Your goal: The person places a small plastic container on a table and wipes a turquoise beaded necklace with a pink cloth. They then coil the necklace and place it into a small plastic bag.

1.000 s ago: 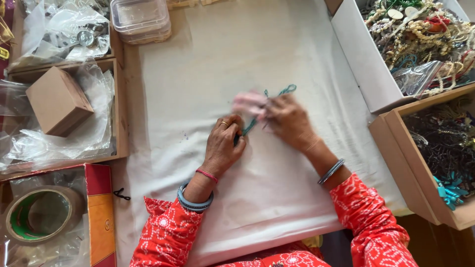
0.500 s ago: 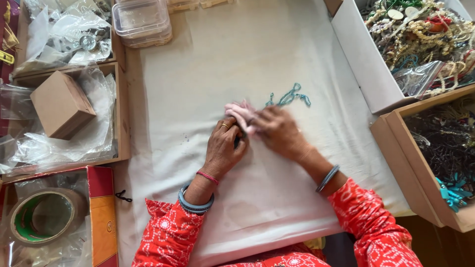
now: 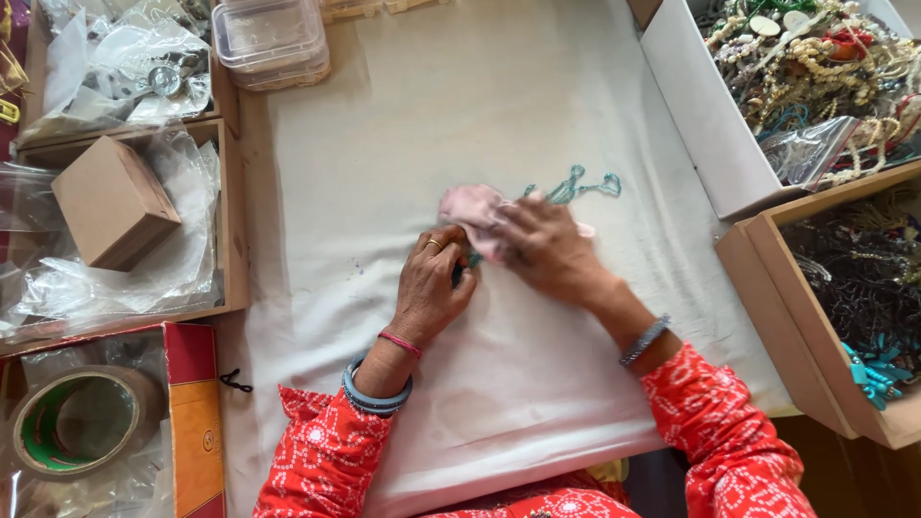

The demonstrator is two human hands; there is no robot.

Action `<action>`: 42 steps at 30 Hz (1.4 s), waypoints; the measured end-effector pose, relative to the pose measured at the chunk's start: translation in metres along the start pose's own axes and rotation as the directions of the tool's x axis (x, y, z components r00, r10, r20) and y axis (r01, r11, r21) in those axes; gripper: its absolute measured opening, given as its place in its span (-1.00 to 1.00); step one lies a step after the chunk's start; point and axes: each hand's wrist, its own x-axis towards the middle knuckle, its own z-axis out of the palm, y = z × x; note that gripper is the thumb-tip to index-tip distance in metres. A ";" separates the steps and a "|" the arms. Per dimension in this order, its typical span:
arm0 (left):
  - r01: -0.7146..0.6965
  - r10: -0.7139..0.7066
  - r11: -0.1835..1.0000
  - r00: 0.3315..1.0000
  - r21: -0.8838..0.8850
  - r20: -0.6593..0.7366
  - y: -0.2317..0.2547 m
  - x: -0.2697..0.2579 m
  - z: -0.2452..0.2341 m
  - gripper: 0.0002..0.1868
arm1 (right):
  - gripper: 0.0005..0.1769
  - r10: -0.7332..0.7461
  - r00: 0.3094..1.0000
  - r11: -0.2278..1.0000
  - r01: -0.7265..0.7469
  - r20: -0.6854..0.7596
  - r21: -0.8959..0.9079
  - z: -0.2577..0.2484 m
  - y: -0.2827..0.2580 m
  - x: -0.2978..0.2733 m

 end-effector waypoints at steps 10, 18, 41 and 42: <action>0.005 -0.005 1.000 1.000 0.024 0.004 0.001 -0.001 0.003 -0.91 | -0.80 0.498 0.860 0.802 -0.505 -0.111 -0.318 0.015 0.124 -0.064; -0.216 0.228 0.965 0.971 0.146 -0.070 0.035 0.016 0.006 -0.68 | -0.77 0.621 0.760 0.775 -0.632 -0.191 0.004 0.008 0.123 -0.061; -0.214 0.148 0.874 0.973 -0.437 -0.179 0.075 0.108 -0.040 -0.88 | -0.80 0.664 0.740 0.744 -0.668 -0.109 -0.003 0.007 0.121 -0.056; -0.250 0.166 0.840 0.963 -0.481 -0.212 0.084 0.119 -0.050 -0.92 | -0.80 0.657 0.745 0.749 -0.662 -0.112 -0.012 0.006 0.122 -0.056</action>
